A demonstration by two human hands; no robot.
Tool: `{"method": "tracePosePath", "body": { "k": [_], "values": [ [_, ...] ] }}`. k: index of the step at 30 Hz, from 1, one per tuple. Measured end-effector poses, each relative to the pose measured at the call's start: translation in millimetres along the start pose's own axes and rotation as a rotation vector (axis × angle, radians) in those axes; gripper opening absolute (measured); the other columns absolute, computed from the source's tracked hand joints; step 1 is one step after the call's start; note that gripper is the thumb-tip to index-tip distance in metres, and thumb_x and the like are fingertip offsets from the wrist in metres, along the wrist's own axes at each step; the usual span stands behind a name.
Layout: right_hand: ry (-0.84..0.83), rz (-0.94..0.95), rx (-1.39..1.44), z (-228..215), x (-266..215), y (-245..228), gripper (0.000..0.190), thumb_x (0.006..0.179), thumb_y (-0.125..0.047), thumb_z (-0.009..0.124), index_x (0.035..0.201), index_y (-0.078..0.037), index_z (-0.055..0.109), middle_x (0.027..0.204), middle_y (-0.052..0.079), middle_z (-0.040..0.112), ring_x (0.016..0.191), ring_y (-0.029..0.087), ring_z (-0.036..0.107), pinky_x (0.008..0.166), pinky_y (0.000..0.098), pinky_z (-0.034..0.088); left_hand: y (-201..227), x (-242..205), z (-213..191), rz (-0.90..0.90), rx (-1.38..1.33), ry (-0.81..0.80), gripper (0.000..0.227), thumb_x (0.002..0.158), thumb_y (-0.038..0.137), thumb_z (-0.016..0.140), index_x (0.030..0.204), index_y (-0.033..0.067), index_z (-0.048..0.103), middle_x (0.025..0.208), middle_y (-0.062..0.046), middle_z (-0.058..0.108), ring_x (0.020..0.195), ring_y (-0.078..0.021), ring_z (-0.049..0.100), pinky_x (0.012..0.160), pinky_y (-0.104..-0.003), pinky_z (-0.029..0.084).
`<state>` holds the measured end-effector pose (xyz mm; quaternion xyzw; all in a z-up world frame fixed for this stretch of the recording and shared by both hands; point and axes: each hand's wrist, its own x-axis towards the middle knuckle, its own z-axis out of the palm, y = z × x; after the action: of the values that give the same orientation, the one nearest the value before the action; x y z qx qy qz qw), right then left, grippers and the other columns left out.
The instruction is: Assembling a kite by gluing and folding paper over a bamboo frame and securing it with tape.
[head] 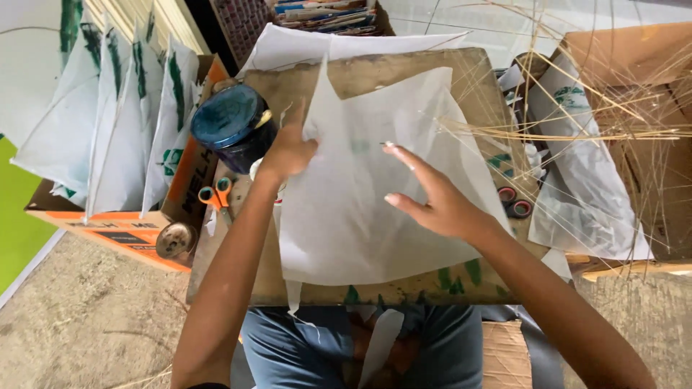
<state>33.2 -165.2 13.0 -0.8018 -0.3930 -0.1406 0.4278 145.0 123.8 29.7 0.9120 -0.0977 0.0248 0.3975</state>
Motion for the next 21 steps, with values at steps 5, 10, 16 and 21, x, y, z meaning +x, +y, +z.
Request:
{"method": "tracePosePath", "body": {
  "k": [5, 10, 16, 21],
  "values": [
    [-0.155, 0.158, -0.231, 7, -8, 29, 0.080, 0.099, -0.032, 0.064, 0.163, -0.010, 0.021, 0.165, 0.017, 0.027, 0.150, 0.049, 0.020, 0.114, 0.0733, 0.018, -10, 31, 18, 0.029, 0.033, 0.068, 0.079, 0.097, -0.001, 0.050, 0.166, 0.0172, 0.017, 0.165, -0.022, 0.032, 0.151, -0.0363, 0.034, 0.126, -0.047, 0.028],
    [-0.230, 0.262, -0.336, 2, -9, 27, 0.077, 0.100, -0.039, 0.062, 0.162, -0.014, 0.024, 0.165, 0.014, 0.027, 0.151, 0.050, 0.017, 0.112, 0.0761, 0.017, 0, 37, 30, -0.012, 0.081, 0.186, 0.080, 0.100, -0.002, 0.052, 0.165, 0.0290, 0.016, 0.147, -0.028, 0.054, 0.132, -0.0426, 0.057, 0.115, -0.052, 0.044],
    [-0.245, 0.428, -0.405, 7, -17, 42, 0.078, 0.103, -0.044, 0.054, 0.165, -0.018, 0.013, 0.167, 0.019, 0.021, 0.151, 0.053, 0.015, 0.113, 0.0763, 0.015, 0, 23, 55, 0.225, 0.714, 0.484, 0.078, 0.101, 0.010, 0.067, 0.165, 0.0182, 0.022, 0.157, -0.018, 0.038, 0.151, -0.0375, 0.029, 0.120, -0.057, 0.034],
    [-0.373, 0.656, -0.566, 8, -22, 42, 0.087, 0.100, -0.055, 0.049, 0.166, -0.026, 0.000, 0.168, 0.020, 0.015, 0.152, 0.051, 0.014, 0.116, 0.0722, 0.014, 8, -25, 72, 0.329, 0.660, 0.200, 0.075, 0.087, 0.035, 0.072, 0.153, 0.0104, 0.047, 0.155, -0.025, 0.043, 0.148, -0.0460, 0.033, 0.116, -0.069, 0.028]
  ]
}}
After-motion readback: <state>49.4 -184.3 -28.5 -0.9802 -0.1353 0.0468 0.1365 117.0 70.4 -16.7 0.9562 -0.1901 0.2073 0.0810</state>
